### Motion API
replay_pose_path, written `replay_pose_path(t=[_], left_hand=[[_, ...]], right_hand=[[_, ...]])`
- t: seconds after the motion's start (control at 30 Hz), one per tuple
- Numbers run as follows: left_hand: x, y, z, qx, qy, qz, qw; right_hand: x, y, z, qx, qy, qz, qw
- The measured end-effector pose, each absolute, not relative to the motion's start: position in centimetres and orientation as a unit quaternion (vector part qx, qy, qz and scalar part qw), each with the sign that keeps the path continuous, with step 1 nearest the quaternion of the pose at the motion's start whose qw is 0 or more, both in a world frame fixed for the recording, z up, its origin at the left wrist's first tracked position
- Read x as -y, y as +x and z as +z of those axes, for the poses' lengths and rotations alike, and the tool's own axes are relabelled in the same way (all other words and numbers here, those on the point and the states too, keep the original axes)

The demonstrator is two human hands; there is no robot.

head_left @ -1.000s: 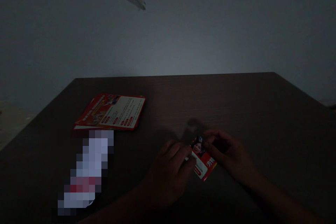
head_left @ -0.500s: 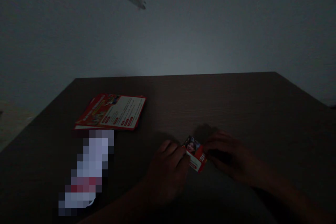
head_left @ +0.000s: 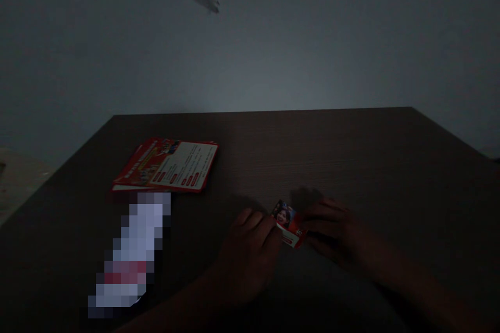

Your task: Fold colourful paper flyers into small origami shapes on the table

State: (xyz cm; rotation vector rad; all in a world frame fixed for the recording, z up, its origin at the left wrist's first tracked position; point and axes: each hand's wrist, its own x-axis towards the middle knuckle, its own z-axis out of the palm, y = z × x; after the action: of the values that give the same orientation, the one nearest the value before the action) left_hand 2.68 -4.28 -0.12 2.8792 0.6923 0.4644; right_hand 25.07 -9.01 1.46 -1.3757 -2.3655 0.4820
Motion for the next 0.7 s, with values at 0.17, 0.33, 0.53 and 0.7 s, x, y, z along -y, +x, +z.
replay_pose_path(t=[0.17, 0.33, 0.53, 0.7], left_hand=[[4.18, 2.58, 0.06, -0.249, 0.955, 0.148, 0.065], [3.85, 2.19, 0.24, -0.26, 0.955, 0.125, 0.069], [3.68, 1.94, 0.48, -0.278, 0.946, 0.149, 0.07], [3.62, 1.96, 0.77, -0.286, 0.944, 0.14, 0.079]], right_hand=[[8.92, 24.99, 1.57, 0.838, -0.492, 0.158, 0.174], [8.97, 25.04, 1.49, 0.839, -0.495, 0.153, 0.168], [9.06, 24.9, 1.58, 0.832, -0.502, 0.164, 0.172], [9.09, 24.77, 1.68, 0.825, -0.51, 0.17, 0.175]])
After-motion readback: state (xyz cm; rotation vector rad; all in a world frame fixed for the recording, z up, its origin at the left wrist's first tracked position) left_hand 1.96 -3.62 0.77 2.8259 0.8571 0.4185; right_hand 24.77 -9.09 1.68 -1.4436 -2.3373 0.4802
